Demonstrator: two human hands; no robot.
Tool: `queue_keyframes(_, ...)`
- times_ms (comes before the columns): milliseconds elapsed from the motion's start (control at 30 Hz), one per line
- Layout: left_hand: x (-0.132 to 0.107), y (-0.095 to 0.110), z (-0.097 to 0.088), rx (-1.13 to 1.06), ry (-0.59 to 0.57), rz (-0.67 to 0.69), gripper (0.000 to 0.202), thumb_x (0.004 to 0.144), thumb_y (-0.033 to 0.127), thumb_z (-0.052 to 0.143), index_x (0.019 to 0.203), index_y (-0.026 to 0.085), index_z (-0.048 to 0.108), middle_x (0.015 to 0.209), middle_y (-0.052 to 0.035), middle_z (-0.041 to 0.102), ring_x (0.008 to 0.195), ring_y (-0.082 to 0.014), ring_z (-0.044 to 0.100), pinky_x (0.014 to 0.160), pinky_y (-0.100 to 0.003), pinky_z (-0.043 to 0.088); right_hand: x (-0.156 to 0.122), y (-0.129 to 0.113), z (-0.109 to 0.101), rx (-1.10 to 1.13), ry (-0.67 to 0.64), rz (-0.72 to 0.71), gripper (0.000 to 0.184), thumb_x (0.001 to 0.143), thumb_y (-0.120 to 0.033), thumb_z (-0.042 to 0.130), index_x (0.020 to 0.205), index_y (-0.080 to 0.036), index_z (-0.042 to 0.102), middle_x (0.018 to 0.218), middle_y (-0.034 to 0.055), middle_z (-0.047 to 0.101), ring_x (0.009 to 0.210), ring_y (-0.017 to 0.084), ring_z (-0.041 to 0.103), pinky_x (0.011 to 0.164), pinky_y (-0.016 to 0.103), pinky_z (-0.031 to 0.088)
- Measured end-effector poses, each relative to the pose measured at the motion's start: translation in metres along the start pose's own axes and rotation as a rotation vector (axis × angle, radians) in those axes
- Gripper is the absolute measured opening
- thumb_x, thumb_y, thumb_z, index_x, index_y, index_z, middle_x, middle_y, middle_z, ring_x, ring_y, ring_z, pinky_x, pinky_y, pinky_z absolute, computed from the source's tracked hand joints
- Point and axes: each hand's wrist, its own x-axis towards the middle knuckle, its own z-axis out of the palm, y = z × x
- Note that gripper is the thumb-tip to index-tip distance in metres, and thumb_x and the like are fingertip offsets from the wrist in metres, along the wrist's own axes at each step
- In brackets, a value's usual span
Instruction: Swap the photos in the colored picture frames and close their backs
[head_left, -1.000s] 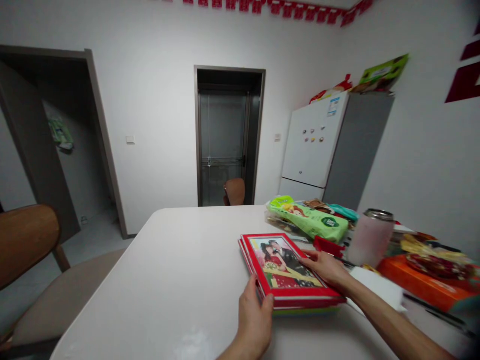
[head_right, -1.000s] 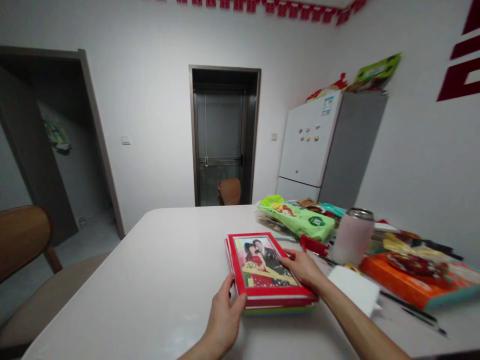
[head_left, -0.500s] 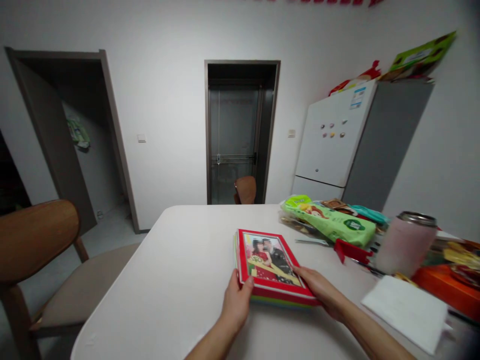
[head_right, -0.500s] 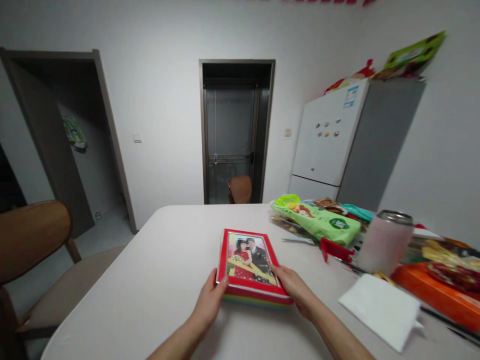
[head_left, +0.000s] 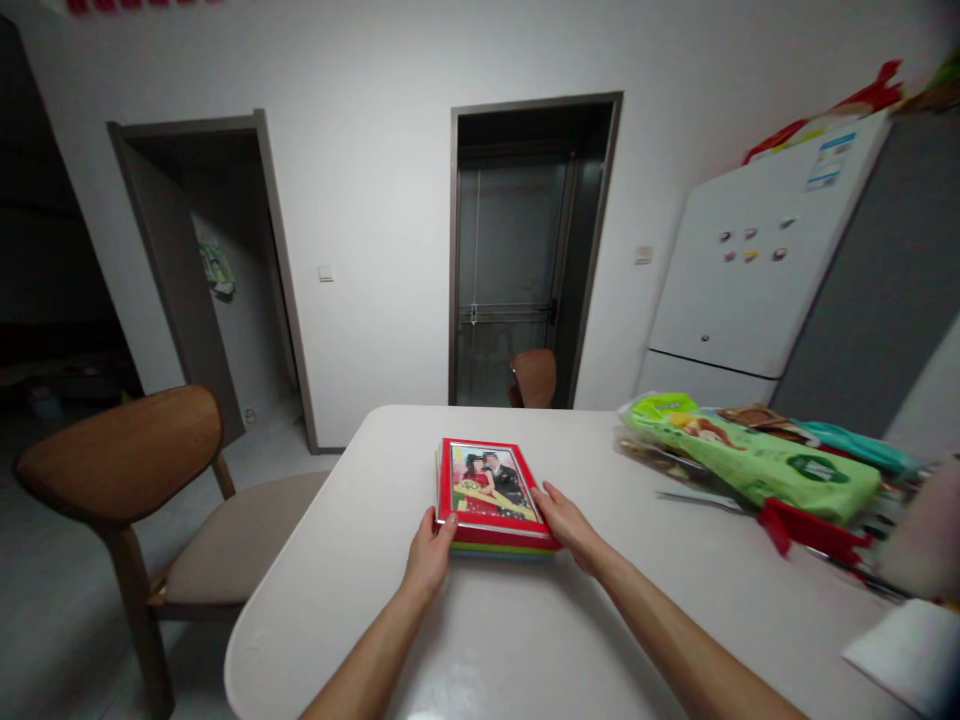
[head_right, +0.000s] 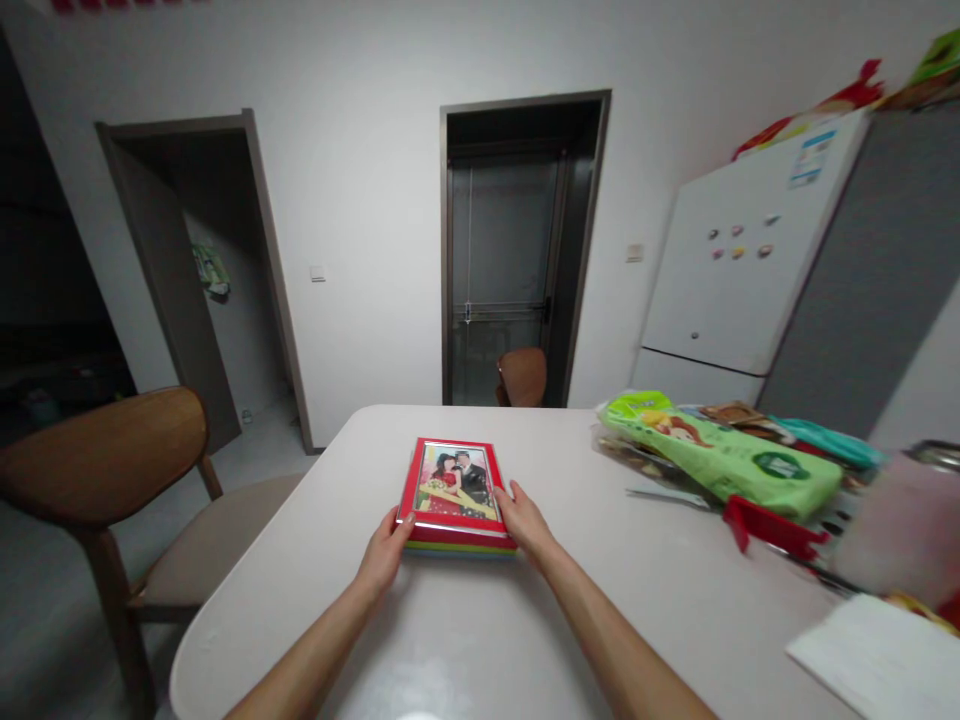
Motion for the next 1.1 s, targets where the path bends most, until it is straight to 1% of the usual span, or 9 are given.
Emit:
queue_keyframes(100, -0.003, 0.018, -0.001, -0.021, 0.043, 0.059, 0.050, 0.059, 0.032, 0.065, 0.102, 0.014, 0.048, 0.082, -0.0056, 0.061, 0.085, -0.0209, 0.055, 0.076, -0.029, 0.038, -0.013, -0.018, 0.003, -0.041, 0.100, -0.085, 0.068, 0.066, -0.029, 0.053, 0.127, -0.016, 0.026, 0.068, -0.0008, 0.058, 0.061, 0.013, 0.052, 0.065, 0.027, 0.039)
queue_keyframes(167, -0.009, 0.041, 0.005, -0.050, 0.019, 0.111, 0.053, 0.062, 0.029, 0.062, 0.109, 0.015, 0.043, 0.067, 0.0013, 0.057, 0.069, -0.0150, 0.055, 0.068, -0.026, 0.040, -0.034, -0.040, 0.014, 0.008, 0.064, -0.188, 0.072, 0.066, -0.026, 0.054, 0.129, -0.026, 0.020, 0.058, -0.0075, 0.051, 0.053, 0.010, 0.046, 0.059, 0.024, 0.038)
queue_keyframes(267, -0.024, 0.084, 0.022, -0.127, -0.115, 0.196, 0.064, 0.063, 0.025, 0.060, 0.120, 0.025, 0.032, 0.056, 0.0095, 0.049, 0.052, -0.0076, 0.048, 0.058, -0.020, 0.040, -0.071, -0.079, 0.032, 0.370, -0.175, -0.404, 0.074, 0.067, -0.020, 0.050, 0.129, -0.034, 0.011, 0.050, -0.0108, 0.043, 0.043, 0.007, 0.035, 0.048, 0.021, 0.033)
queue_keyframes(400, -0.044, 0.118, 0.038, -0.432, -0.424, 0.262, 0.081, 0.063, 0.018, 0.058, 0.129, 0.027, 0.011, 0.056, 0.0104, 0.047, 0.045, -0.0055, 0.041, 0.049, -0.018, 0.037, -0.099, -0.105, 0.042, 0.582, -0.269, -0.420, 0.078, 0.063, -0.014, 0.049, 0.129, -0.034, 0.014, 0.048, -0.0106, 0.042, 0.044, 0.008, 0.035, 0.046, 0.020, 0.031)
queue_keyframes(667, -0.050, 0.108, 0.037, -0.505, -0.429, 0.207, 0.086, 0.060, 0.020, 0.064, 0.128, 0.025, 0.012, 0.055, 0.0107, 0.048, 0.048, -0.0062, 0.044, 0.051, -0.019, 0.038, -0.101, -0.091, 0.039, 0.613, -0.280, -0.352, 0.075, 0.062, -0.011, 0.051, 0.126, -0.035, 0.020, 0.049, -0.0113, 0.044, 0.044, 0.006, 0.035, 0.046, 0.019, 0.029)
queue_keyframes(733, -0.046, 0.105, 0.035, -0.517, -0.361, 0.123, 0.075, 0.057, 0.025, 0.068, 0.120, 0.024, 0.027, 0.054, 0.0108, 0.049, 0.045, -0.0043, 0.042, 0.048, -0.016, 0.035, -0.098, -0.088, 0.039, 0.662, -0.258, -0.302, 0.057, 0.064, -0.016, 0.053, 0.117, -0.032, 0.037, 0.048, -0.0104, 0.045, 0.044, 0.006, 0.037, 0.045, 0.018, 0.030)
queue_keyframes(800, -0.042, 0.103, 0.031, -0.515, -0.309, 0.008, 0.045, 0.060, 0.042, 0.064, 0.095, 0.019, 0.047, 0.048, 0.0099, 0.047, 0.038, -0.0024, 0.037, 0.040, -0.013, 0.027, -0.093, -0.084, 0.040, 0.710, -0.217, -0.184, 0.018, 0.068, -0.031, 0.052, 0.084, -0.023, 0.057, 0.045, -0.0081, 0.044, 0.040, 0.006, 0.036, 0.041, 0.018, 0.029)
queue_keyframes(900, -0.036, 0.098, 0.025, -0.474, -0.337, -0.139, 0.052, 0.064, 0.068, 0.039, 0.056, 0.017, 0.043, 0.034, 0.0081, 0.037, 0.028, -0.0021, 0.025, 0.031, -0.014, 0.013, -0.085, -0.078, 0.040, 0.703, -0.212, 0.011, 0.046, 0.071, -0.052, 0.043, 0.041, -0.017, 0.040, 0.034, -0.0069, 0.034, 0.030, 0.003, 0.025, 0.032, 0.017, 0.019)
queue_keyframes(1100, -0.037, 0.093, 0.026, -0.405, -0.379, -0.266, 0.062, 0.063, 0.076, 0.022, 0.046, 0.018, 0.037, 0.028, 0.0066, 0.034, 0.022, -0.0017, 0.020, 0.030, -0.016, 0.007, -0.080, -0.073, 0.044, 0.605, -0.304, 0.101, 0.056, 0.069, -0.062, 0.035, 0.036, -0.018, 0.029, 0.029, -0.0084, 0.024, 0.026, 0.002, 0.016, 0.030, 0.016, 0.008)
